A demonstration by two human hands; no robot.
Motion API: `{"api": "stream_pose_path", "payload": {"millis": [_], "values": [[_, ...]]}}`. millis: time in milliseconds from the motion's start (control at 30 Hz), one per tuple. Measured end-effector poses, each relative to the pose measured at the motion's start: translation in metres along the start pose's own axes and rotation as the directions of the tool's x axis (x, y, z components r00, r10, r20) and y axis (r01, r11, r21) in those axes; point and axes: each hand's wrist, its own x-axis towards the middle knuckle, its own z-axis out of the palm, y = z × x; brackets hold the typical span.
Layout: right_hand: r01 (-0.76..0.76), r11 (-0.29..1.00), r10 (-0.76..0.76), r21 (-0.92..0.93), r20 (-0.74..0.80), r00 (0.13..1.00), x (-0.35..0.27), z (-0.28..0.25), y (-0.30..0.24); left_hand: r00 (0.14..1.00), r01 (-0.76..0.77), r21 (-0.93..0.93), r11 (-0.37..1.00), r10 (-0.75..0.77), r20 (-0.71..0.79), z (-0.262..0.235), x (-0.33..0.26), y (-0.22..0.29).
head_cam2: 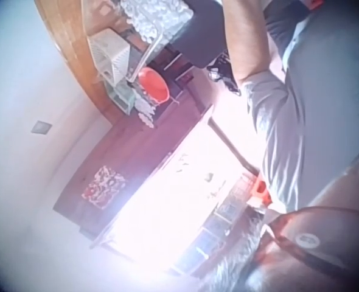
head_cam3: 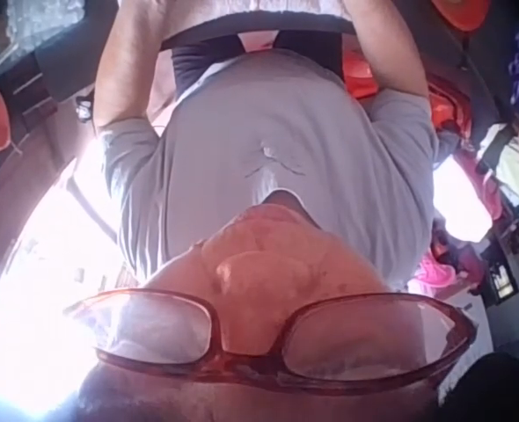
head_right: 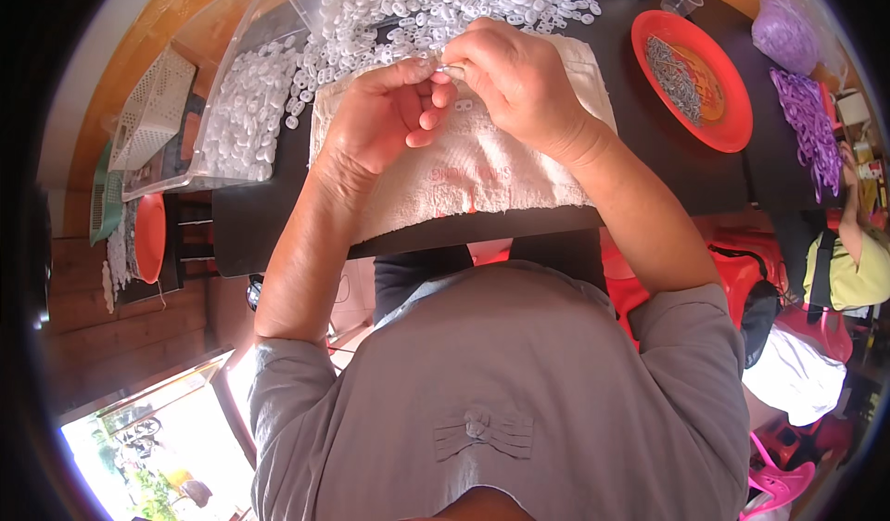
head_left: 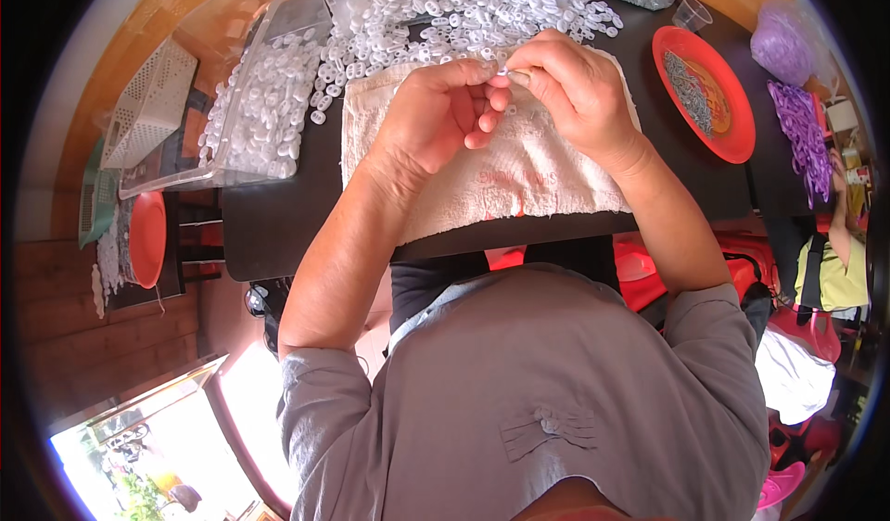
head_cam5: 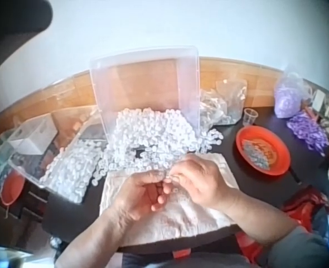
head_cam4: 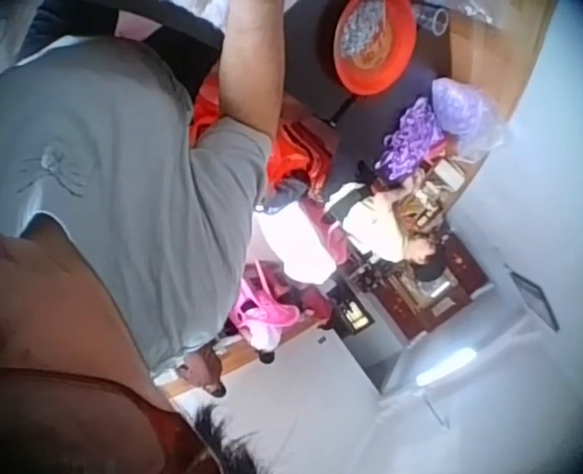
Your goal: The person is manually assembling small white plastic ring-like components at a desk.
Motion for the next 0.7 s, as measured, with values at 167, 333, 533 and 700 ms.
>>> {"api": "stream_pose_path", "payload": {"millis": [167, 333, 533, 700], "values": [[-0.118, 0.985, 0.118, 0.125, 0.007, 0.993, -0.004, 0.001, 0.007, 0.993, -0.115, 0.050, 0.992, 0.116, -0.026, 0.003, 0.001, -0.002], [-0.297, 0.936, 0.296, 0.188, 0.033, 0.955, -0.004, 0.001, 0.009, 0.981, -0.158, 0.094, 0.983, 0.167, -0.101, 0.009, -0.003, 0.000], [-0.280, 0.949, 0.275, 0.147, 0.056, 0.960, -0.004, -0.001, 0.010, 0.952, -0.193, 0.258, 0.947, 0.244, -0.184, 0.014, -0.007, -0.001], [-0.318, 0.934, 0.311, 0.166, 0.067, 0.948, -0.007, 0.002, 0.009, 0.943, -0.190, 0.323, 0.927, 0.264, -0.203, 0.015, -0.005, -0.005]]}}
